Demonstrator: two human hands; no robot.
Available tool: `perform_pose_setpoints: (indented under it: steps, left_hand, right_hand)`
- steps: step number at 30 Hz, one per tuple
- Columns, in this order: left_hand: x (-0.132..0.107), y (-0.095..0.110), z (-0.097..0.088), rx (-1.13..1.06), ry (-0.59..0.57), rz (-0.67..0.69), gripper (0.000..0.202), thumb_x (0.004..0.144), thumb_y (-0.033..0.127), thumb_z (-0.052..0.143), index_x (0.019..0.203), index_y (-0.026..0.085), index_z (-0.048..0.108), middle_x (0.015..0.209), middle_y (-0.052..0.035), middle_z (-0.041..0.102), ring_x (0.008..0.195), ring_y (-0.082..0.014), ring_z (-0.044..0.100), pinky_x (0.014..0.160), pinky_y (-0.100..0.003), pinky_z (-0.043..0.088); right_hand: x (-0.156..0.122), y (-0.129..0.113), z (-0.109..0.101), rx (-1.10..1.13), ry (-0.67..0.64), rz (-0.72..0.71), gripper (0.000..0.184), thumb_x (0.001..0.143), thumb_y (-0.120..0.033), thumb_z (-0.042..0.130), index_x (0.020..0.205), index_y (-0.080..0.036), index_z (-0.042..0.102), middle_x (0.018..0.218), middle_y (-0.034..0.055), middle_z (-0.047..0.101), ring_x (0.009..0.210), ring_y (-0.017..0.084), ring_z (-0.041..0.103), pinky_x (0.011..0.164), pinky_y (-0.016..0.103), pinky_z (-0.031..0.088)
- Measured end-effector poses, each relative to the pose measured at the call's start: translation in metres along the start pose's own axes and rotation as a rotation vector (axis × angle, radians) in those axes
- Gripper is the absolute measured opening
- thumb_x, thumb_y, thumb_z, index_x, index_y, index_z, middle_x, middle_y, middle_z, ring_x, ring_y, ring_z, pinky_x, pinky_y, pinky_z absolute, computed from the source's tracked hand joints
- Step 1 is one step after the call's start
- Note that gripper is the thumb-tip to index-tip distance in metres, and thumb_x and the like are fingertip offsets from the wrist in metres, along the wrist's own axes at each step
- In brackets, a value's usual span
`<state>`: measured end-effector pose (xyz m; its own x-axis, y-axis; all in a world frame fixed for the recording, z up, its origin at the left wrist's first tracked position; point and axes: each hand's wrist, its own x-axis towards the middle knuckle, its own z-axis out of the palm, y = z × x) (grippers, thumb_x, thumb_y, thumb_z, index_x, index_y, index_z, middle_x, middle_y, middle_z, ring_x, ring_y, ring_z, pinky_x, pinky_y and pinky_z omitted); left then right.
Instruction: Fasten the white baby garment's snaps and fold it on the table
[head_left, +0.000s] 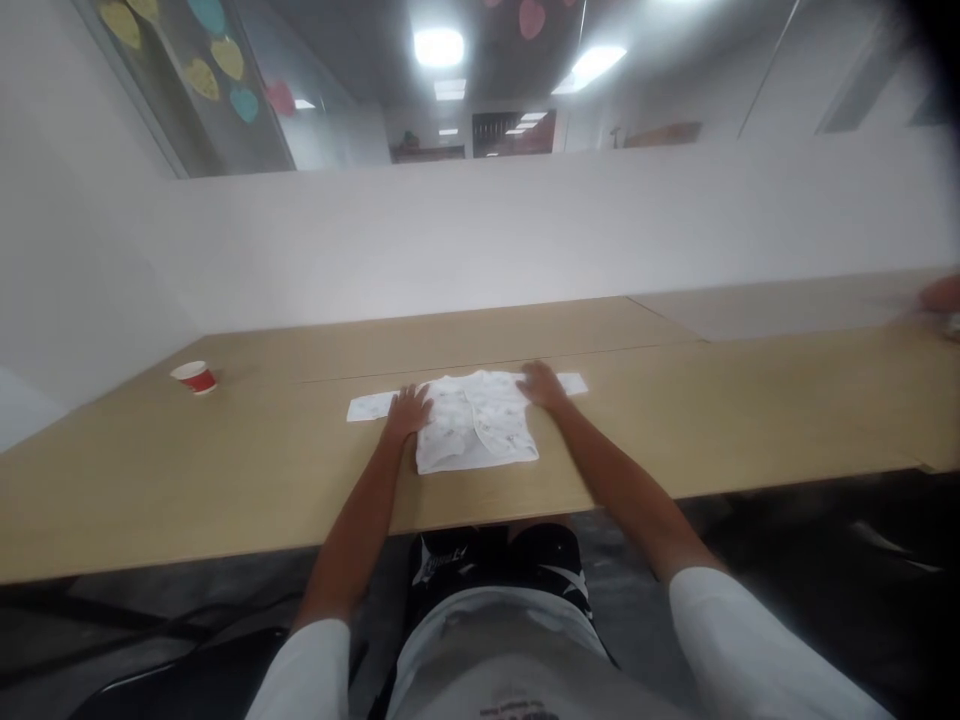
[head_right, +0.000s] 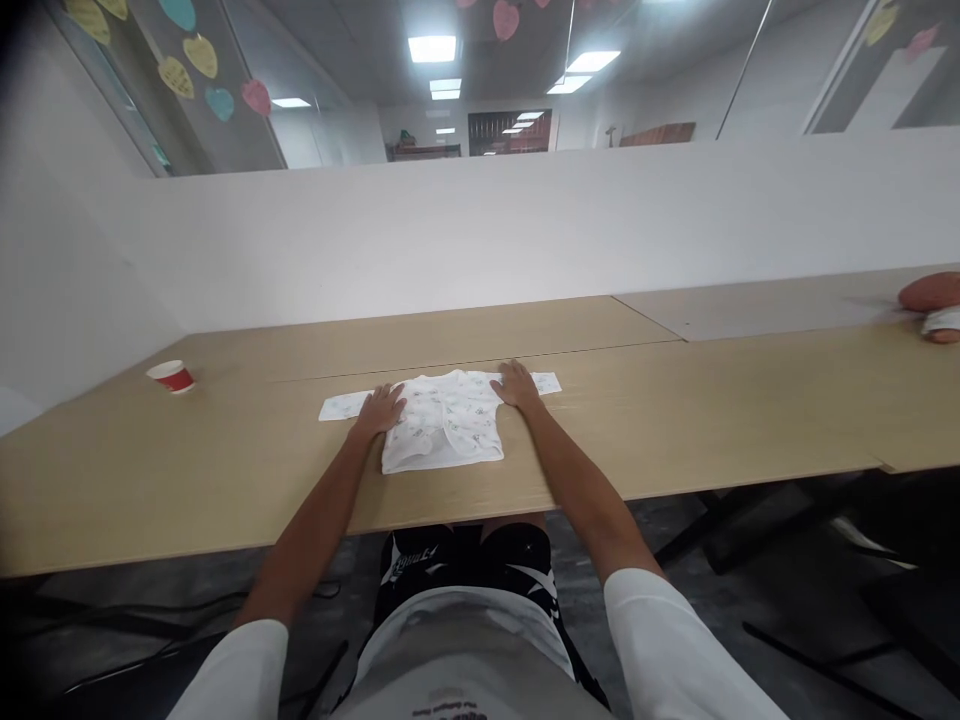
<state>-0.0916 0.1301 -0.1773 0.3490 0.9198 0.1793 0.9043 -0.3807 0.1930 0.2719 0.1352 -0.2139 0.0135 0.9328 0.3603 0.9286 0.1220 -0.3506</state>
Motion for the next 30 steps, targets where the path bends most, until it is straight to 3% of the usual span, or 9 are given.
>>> perform_pose_setpoints:
  steps: [3, 6, 8, 10, 12, 14, 18, 22, 30]
  left_hand:
    - [-0.002, 0.013, -0.012, -0.074, 0.086, 0.097, 0.041, 0.091, 0.023, 0.051, 0.129, 0.010, 0.057, 0.140, -0.0202, 0.047, 0.133, -0.0360, 0.038, 0.113, -0.052, 0.030]
    - [-0.011, 0.038, -0.026, -0.354, -0.028, 0.344, 0.025, 0.085, 0.034, 0.061, 0.102, 0.017, 0.066, 0.112, -0.0088, 0.063, 0.107, -0.0251, 0.056, 0.097, -0.035, 0.044]
    - [-0.019, 0.053, -0.032, -0.480, -0.204, 0.462, 0.037, 0.073, 0.047, 0.076, 0.096, 0.018, 0.067, 0.100, -0.0059, 0.063, 0.094, -0.0242, 0.058, 0.085, -0.032, 0.046]
    - [-0.025, 0.060, -0.035, -0.438, -0.352, 0.478, 0.049, 0.058, 0.046, 0.085, 0.096, 0.019, 0.068, 0.096, -0.0050, 0.060, 0.090, -0.0251, 0.056, 0.079, -0.031, 0.044]
    - [-0.028, 0.058, -0.036, -0.382, -0.433, 0.454, 0.049, 0.054, 0.035, 0.083, 0.099, 0.021, 0.069, 0.094, -0.0041, 0.057, 0.087, -0.0247, 0.055, 0.076, -0.030, 0.042]
    - [-0.029, 0.050, -0.038, -0.375, -0.486, 0.438, 0.052, 0.053, 0.027, 0.076, 0.104, 0.022, 0.069, 0.093, -0.0031, 0.054, 0.086, -0.0237, 0.054, 0.075, -0.029, 0.041]
    - [-0.029, 0.036, -0.048, -0.350, -0.561, 0.331, 0.074, 0.048, 0.022, 0.073, 0.121, 0.025, 0.065, 0.092, -0.0023, 0.051, 0.082, -0.0231, 0.054, 0.070, -0.027, 0.040]
    - [-0.032, 0.035, -0.056, -0.350, -0.504, 0.324, 0.068, 0.049, 0.018, 0.063, 0.117, 0.024, 0.068, 0.093, -0.0037, 0.055, 0.084, -0.0240, 0.054, 0.069, -0.027, 0.040]
    - [-0.031, 0.029, -0.062, -0.553, -0.329, 0.396, 0.054, 0.055, 0.017, 0.054, 0.105, 0.022, 0.072, 0.085, -0.0018, 0.055, 0.074, -0.0175, 0.050, 0.065, -0.026, 0.038]
  right_hand:
    - [-0.004, -0.022, -0.011, 0.043, 0.152, -0.022, 0.037, 0.092, -0.022, 0.061, 0.126, -0.009, 0.061, 0.142, 0.0156, 0.042, 0.133, 0.026, 0.038, 0.114, 0.035, 0.031]
    - [-0.016, -0.062, -0.023, 0.242, 0.179, -0.211, 0.013, 0.090, -0.024, 0.060, 0.091, -0.012, 0.065, 0.099, 0.0062, 0.062, 0.090, 0.016, 0.057, 0.081, 0.024, 0.044]
    - [-0.027, -0.088, -0.031, 0.317, 0.050, -0.321, 0.027, 0.087, -0.026, 0.063, 0.065, -0.013, 0.054, 0.067, 0.0003, 0.054, 0.063, 0.011, 0.048, 0.062, 0.023, 0.035]
    - [-0.039, -0.109, -0.037, 0.342, -0.190, -0.373, 0.036, 0.084, -0.029, 0.068, 0.058, -0.012, 0.049, 0.058, -0.0018, 0.048, 0.056, 0.009, 0.042, 0.056, 0.023, 0.028]
    - [-0.049, -0.121, -0.044, 0.323, -0.478, -0.339, 0.040, 0.080, -0.039, 0.077, 0.060, -0.012, 0.055, 0.058, -0.0017, 0.051, 0.055, 0.009, 0.043, 0.053, 0.023, 0.027]
    - [-0.055, -0.128, -0.049, 0.261, -0.619, -0.255, 0.043, 0.073, -0.050, 0.084, 0.066, -0.013, 0.063, 0.065, -0.0005, 0.057, 0.056, 0.011, 0.048, 0.052, 0.023, 0.028]
    - [-0.058, -0.137, -0.054, 0.049, -0.530, -0.240, 0.043, 0.067, -0.053, 0.088, 0.073, -0.017, 0.067, 0.075, 0.0017, 0.063, 0.063, 0.015, 0.053, 0.056, 0.026, 0.030]
    - [-0.060, -0.143, -0.049, -0.055, -0.458, -0.281, 0.018, 0.073, -0.034, 0.077, 0.077, -0.019, 0.068, 0.080, 0.0020, 0.065, 0.070, 0.019, 0.056, 0.058, 0.025, 0.030]
    - [-0.058, -0.131, -0.046, 0.153, -0.437, -0.213, 0.009, 0.078, -0.021, 0.068, 0.072, -0.017, 0.063, 0.074, -0.0012, 0.062, 0.065, 0.013, 0.051, 0.057, 0.023, 0.028]
